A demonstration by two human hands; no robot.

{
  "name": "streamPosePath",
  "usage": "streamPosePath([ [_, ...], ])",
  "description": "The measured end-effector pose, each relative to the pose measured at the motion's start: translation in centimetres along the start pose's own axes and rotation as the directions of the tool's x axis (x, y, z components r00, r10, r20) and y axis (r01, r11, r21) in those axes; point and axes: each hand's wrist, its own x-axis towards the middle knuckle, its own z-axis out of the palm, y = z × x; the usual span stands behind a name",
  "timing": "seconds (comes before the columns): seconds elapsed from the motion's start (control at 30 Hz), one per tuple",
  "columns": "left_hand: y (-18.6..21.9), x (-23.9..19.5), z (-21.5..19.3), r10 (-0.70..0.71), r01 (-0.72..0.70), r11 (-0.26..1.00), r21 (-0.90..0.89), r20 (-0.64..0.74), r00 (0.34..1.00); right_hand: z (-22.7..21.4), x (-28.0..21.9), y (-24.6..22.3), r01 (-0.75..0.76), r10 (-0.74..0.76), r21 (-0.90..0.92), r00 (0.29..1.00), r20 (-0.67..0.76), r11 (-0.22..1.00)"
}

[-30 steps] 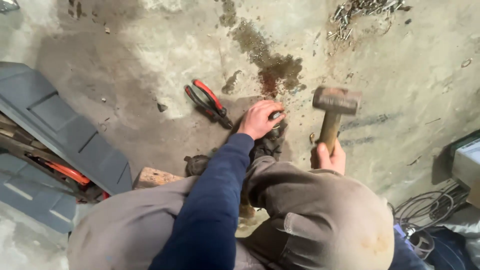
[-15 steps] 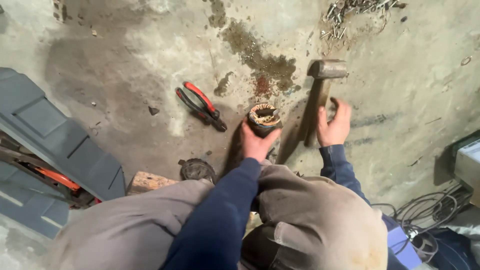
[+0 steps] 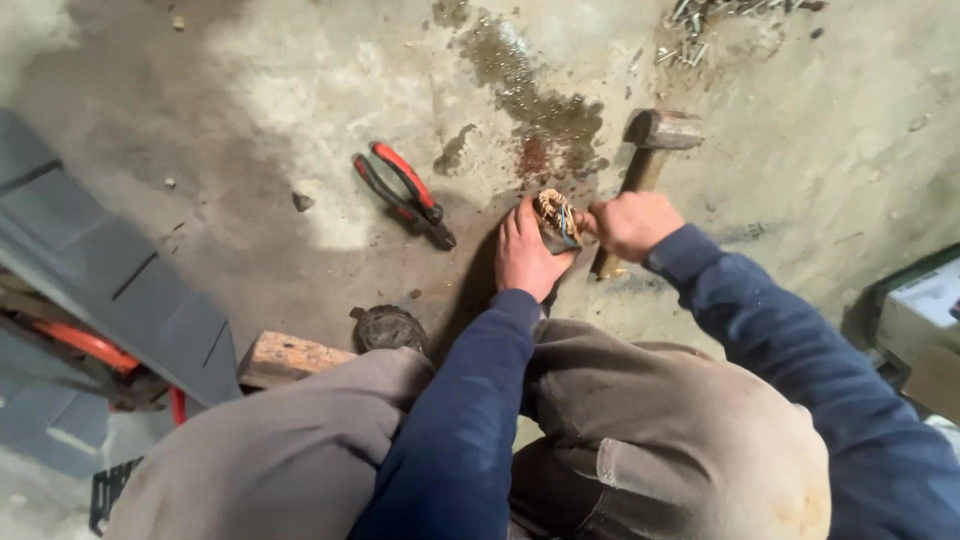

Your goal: Grinding a metal component and using tools to dismantle an electric motor stator on the workshop floor.

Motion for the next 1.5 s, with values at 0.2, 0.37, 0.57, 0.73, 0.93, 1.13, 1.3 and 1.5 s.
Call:
streamPosePath([
  [0.2, -1.8, 0.0, -0.7, 0.24, -0.247, 0.969, 0.016, 0.176, 0.955, 5.1, -3.8, 0.9, -0.042, 0.05, 0.275, 0.998, -0.023, 0.961],
  [0.37, -2.7, -1.1, -0.1, 0.426, -0.432, 0.902, -0.016, 0.208, 0.881, 9.9, -5.6, 2.1, 0.094, -0.005, 0.558, 0.987, -0.159, 0.824],
  [0.57, -2.1, -0.1, -1.4, 0.448, -0.468, 0.884, 0.017, 0.262, 0.855, 12.6, -6.1, 2.3, 0.143, 0.027, 0.671, 0.971, -0.236, 0.727],
  [0.73, -0.2, 3.6, -5.9, 0.252, -0.289, 0.957, -0.032, 0.586, 0.77, 13.2, -6.5, 1.8, 0.227, -0.004, 0.665, 0.948, -0.319, 0.711],
  [0.93, -0.3, 4.2, -4.7, 0.555, -0.601, 0.791, -0.112, 0.545, 0.629, 12.7, -6.8, 2.8, 0.264, -0.065, 0.559, 0.934, -0.351, 0.786],
  [1.13, 1.6, 4.8, -2.3, 0.452, -0.542, 0.834, -0.101, 0.688, 0.567, 14.4, -6.8, 5.7, 0.108, 0.027, 0.609, 0.978, -0.209, 0.786],
  [1.3, 1.8, 4.3, -1.6, 0.409, -0.568, 0.823, 0.009, 0.684, 0.604, 13.8, -7.2, 5.2, 0.255, -0.018, 0.733, 0.949, -0.315, 0.63],
  [1.5, 0.6, 4.1, -2.0, 0.385, -0.487, 0.873, 0.014, 0.594, 0.707, 10.5, -6.1, 3.3, 0.197, 0.022, 0.559, 0.932, -0.361, 0.805],
])
